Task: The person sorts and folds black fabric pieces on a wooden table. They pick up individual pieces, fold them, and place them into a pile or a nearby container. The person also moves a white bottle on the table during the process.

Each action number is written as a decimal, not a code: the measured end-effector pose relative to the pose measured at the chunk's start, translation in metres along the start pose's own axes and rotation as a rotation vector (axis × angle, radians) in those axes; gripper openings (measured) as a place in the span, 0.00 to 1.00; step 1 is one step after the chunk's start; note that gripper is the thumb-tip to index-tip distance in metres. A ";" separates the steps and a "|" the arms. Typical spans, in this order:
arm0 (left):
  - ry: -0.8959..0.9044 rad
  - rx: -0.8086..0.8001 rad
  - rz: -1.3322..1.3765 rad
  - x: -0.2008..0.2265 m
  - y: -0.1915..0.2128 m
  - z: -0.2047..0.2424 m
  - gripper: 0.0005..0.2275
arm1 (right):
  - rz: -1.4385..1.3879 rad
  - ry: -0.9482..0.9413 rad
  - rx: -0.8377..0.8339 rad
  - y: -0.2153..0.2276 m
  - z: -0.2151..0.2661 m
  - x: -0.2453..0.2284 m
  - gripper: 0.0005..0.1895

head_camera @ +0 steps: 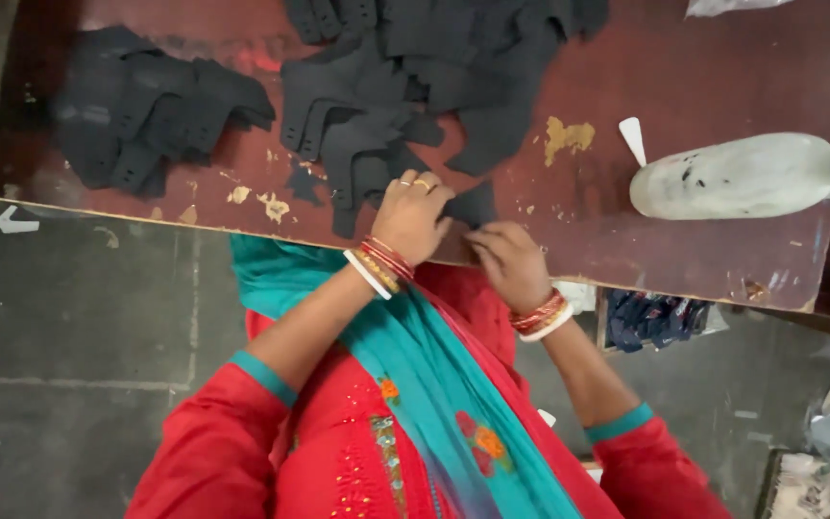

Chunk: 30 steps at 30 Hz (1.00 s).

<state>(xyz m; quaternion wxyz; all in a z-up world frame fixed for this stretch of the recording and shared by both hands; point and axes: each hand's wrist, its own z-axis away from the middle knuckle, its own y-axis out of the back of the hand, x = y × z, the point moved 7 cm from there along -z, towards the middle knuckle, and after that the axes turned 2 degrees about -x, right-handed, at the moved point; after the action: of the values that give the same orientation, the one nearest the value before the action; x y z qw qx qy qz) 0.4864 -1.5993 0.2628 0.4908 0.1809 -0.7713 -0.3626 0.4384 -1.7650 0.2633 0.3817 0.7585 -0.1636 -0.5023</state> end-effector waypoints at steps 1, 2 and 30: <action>0.001 0.002 -0.005 0.003 -0.011 0.002 0.13 | -0.002 0.004 0.001 0.005 0.005 0.000 0.11; 0.012 0.033 0.020 0.003 -0.017 0.002 0.12 | 0.039 -0.052 0.122 0.017 0.006 0.005 0.09; 0.286 0.332 0.032 -0.099 0.069 0.006 0.13 | 0.048 -0.220 0.466 0.036 0.018 0.035 0.07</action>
<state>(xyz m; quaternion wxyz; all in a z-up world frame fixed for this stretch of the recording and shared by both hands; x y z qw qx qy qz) 0.5316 -1.4878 0.2501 0.5643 0.2965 -0.7458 -0.1937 0.4427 -1.8187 0.2638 0.1886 0.7625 -0.3335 -0.5213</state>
